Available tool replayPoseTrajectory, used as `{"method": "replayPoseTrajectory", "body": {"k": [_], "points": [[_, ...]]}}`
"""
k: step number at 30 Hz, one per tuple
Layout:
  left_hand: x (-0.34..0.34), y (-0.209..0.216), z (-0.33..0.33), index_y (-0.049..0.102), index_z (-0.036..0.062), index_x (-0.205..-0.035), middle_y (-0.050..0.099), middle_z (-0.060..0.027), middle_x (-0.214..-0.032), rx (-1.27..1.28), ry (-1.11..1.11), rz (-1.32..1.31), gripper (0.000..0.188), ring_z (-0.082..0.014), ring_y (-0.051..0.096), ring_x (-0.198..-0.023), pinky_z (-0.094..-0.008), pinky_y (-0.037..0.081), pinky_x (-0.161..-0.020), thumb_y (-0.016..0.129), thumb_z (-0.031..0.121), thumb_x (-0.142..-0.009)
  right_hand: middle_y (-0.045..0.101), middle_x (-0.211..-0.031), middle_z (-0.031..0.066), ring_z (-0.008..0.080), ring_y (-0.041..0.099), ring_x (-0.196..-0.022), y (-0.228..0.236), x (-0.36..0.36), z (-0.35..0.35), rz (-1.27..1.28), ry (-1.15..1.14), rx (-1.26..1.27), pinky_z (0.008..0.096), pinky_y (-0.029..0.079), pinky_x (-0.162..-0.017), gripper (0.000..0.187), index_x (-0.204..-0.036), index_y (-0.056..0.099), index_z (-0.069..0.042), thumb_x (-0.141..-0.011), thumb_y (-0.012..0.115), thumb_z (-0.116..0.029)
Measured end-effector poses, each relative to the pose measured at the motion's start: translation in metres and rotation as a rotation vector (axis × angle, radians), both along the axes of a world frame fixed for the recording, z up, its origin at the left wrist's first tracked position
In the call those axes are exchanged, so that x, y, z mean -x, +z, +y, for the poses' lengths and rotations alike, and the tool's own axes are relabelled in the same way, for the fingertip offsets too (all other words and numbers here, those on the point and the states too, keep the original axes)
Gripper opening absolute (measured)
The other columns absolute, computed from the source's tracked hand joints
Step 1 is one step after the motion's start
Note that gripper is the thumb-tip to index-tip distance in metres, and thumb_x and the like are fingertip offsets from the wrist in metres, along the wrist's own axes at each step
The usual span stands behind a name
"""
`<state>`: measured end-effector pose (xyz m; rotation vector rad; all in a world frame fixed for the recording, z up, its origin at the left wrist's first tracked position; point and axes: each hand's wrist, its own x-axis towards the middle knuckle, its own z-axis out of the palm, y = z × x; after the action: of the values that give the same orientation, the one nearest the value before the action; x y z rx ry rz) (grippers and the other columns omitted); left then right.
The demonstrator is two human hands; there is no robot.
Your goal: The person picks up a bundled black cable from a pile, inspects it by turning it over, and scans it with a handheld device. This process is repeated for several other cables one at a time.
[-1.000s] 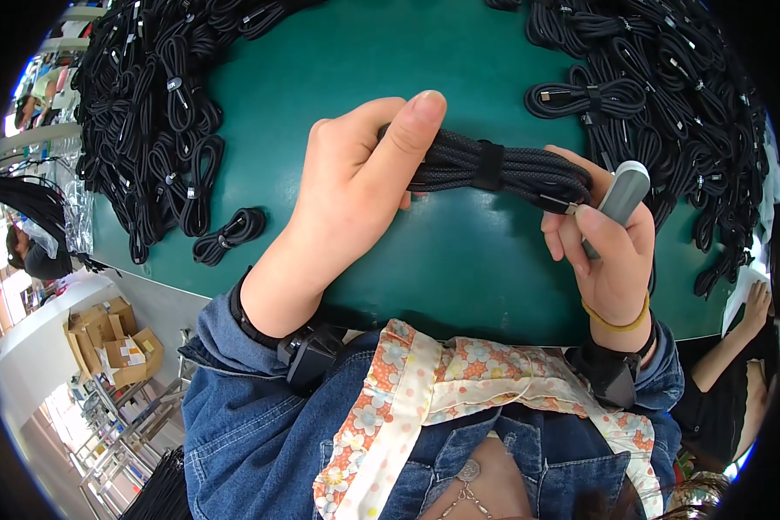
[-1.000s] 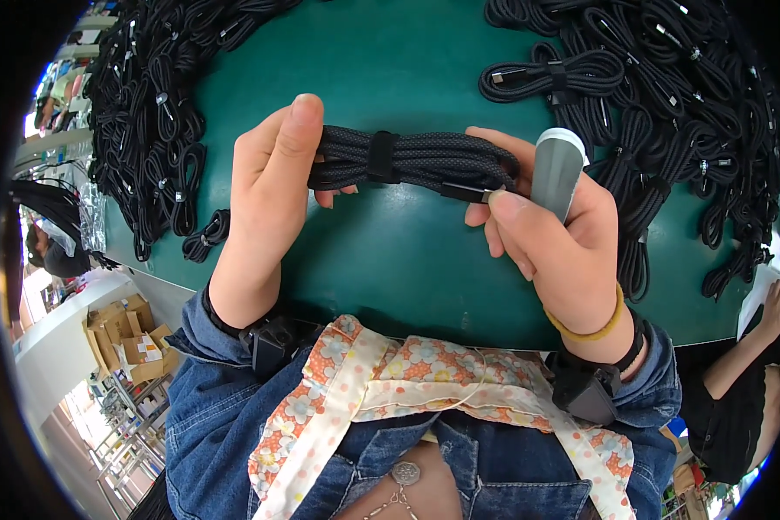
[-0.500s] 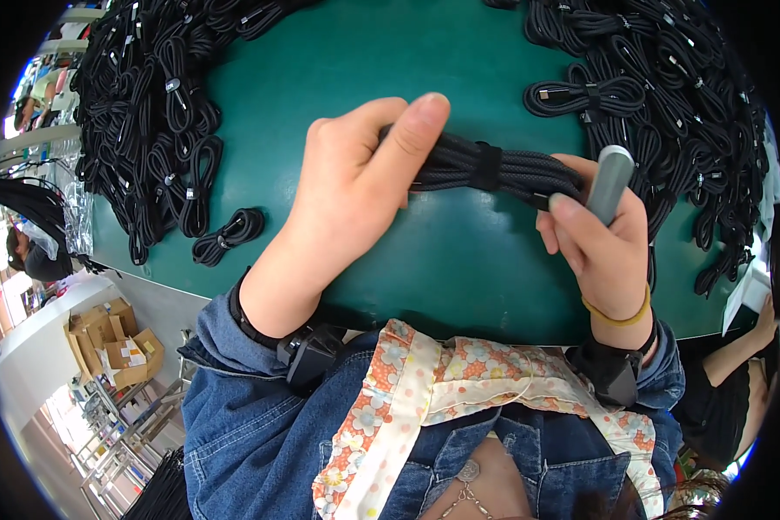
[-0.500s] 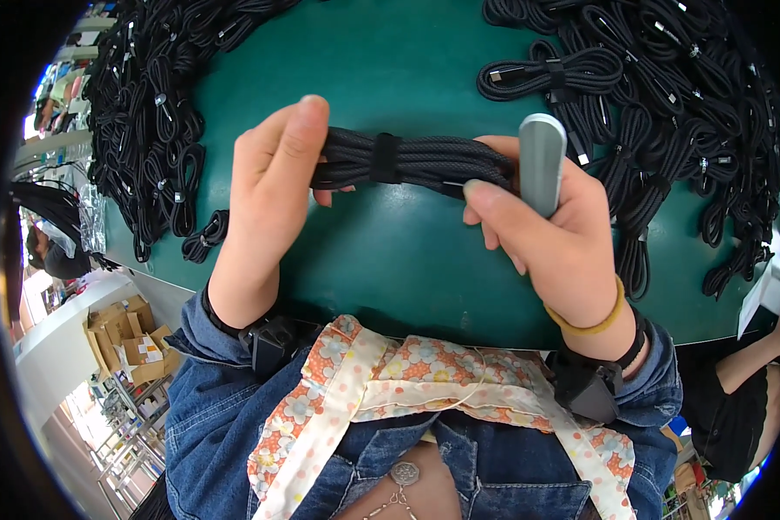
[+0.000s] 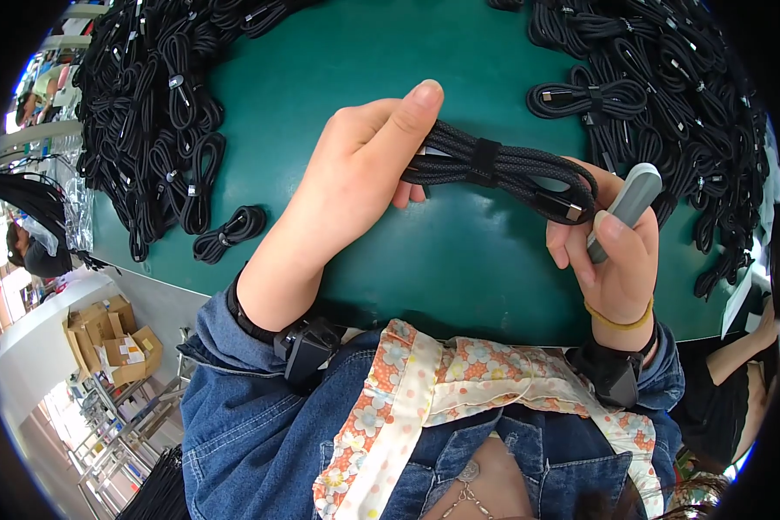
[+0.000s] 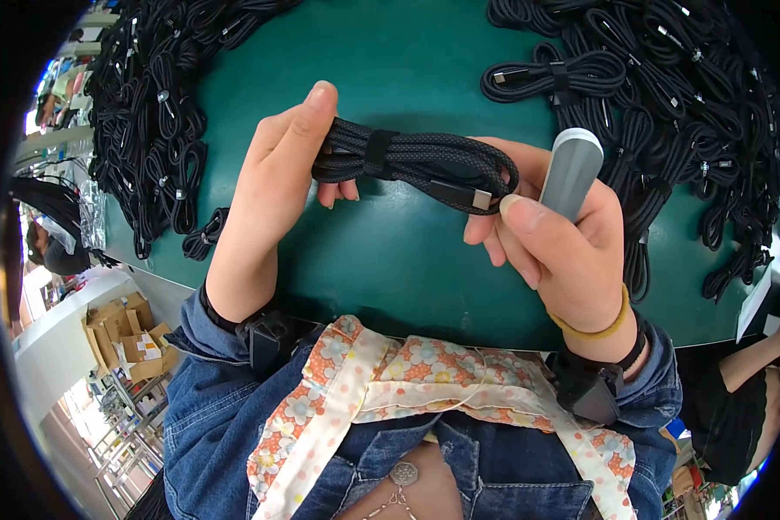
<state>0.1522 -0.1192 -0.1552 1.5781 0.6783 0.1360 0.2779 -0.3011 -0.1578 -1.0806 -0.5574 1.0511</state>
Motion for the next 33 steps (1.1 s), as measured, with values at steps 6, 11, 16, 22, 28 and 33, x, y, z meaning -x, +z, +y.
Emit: {"method": "replayPoseTrajectory", "body": {"k": [6, 11, 16, 22, 28, 33], "points": [[0.007, 0.009, 0.004, 0.052, -0.0013, -0.066, 0.051, -0.0145, -0.055, -0.535, -0.099, 0.065, 0.037, -0.0264, 0.049, -0.045, -0.0364, 0.038, -0.047, 0.052, 0.032, -0.083, 0.055, -0.061, 0.0037, 0.0049, 0.048, -0.049, 0.010, 0.006, 0.003, -0.132, 0.018, 0.409, 0.0182, 0.037, -0.047, 0.022, -0.089, 0.055, 0.005, -0.072, 0.061, -0.007], [0.028, 0.026, 0.002, 0.053, 0.0010, -0.074, 0.053, -0.0124, -0.072, 0.039, -0.136, -0.902, 0.028, -0.0204, 0.050, -0.061, -0.0267, 0.041, -0.054, 0.050, 0.027, -0.085, 0.055, -0.057, 0.0009, 0.0054, 0.050, -0.050, 0.010, 0.000, 0.008, -0.211, 0.448, 0.631, 0.0187, 0.037, -0.045, 0.014, -0.075, 0.056, 0.002, -0.068, 0.065, -0.005], [0.032, 0.029, -0.050, 0.050, -0.0024, -0.091, 0.050, -0.0201, -0.091, 0.769, -0.298, -1.484, 0.031, -0.0218, 0.052, -0.067, -0.0287, 0.043, -0.057, 0.055, 0.025, -0.079, 0.055, -0.062, 0.0045, 0.0053, 0.047, -0.045, 0.002, -0.015, -0.001, -0.082, 0.104, 0.349, 0.0169, 0.037, -0.043, 0.028, -0.092, 0.051, 0.005, -0.073, 0.059, -0.014], [0.029, 0.013, -0.083, 0.048, -0.0046, -0.096, 0.048, -0.0219, -0.099, 0.951, -0.267, -1.755, 0.033, -0.0198, 0.051, -0.069, -0.0276, 0.043, -0.061, 0.056, 0.022, -0.078, 0.054, -0.103, 0.0096, 0.0048, 0.034, -0.040, -0.016, -0.056, -0.008, 0.210, -0.103, -0.386, 0.0176, 0.031, -0.043, 0.070, -0.133, 0.012, 0.002, -0.086, 0.048, -0.035], [0.036, 0.014, -0.077, 0.049, -0.0035, -0.094, 0.050, -0.0207, -0.097, 0.952, -0.287, -1.724, 0.031, -0.0201, 0.052, -0.070, -0.0278, 0.043, -0.061, 0.056, 0.022, -0.078, 0.049, -0.079, 0.0040, 0.0047, 0.033, -0.040, -0.035, -0.040, -0.008, 0.173, -0.054, -0.263, 0.0194, 0.033, -0.045, 0.061, -0.129, 0.026, 0.003, -0.088, 0.043, -0.037], [0.036, 0.013, -0.070, 0.050, -0.0026, -0.092, 0.051, -0.0197, -0.095, 0.954, -0.315, -1.690, 0.029, -0.0203, 0.052, -0.071, -0.0280, 0.043, -0.061, 0.056, 0.021, -0.078, 0.045, -0.073, 0.0028, 0.0048, 0.031, -0.040, -0.034, -0.032, -0.001, 0.189, -0.025, -0.261, 0.0194, 0.033, -0.045, 0.056, -0.126, 0.032, 0.004, -0.088, 0.042, -0.037]]}}
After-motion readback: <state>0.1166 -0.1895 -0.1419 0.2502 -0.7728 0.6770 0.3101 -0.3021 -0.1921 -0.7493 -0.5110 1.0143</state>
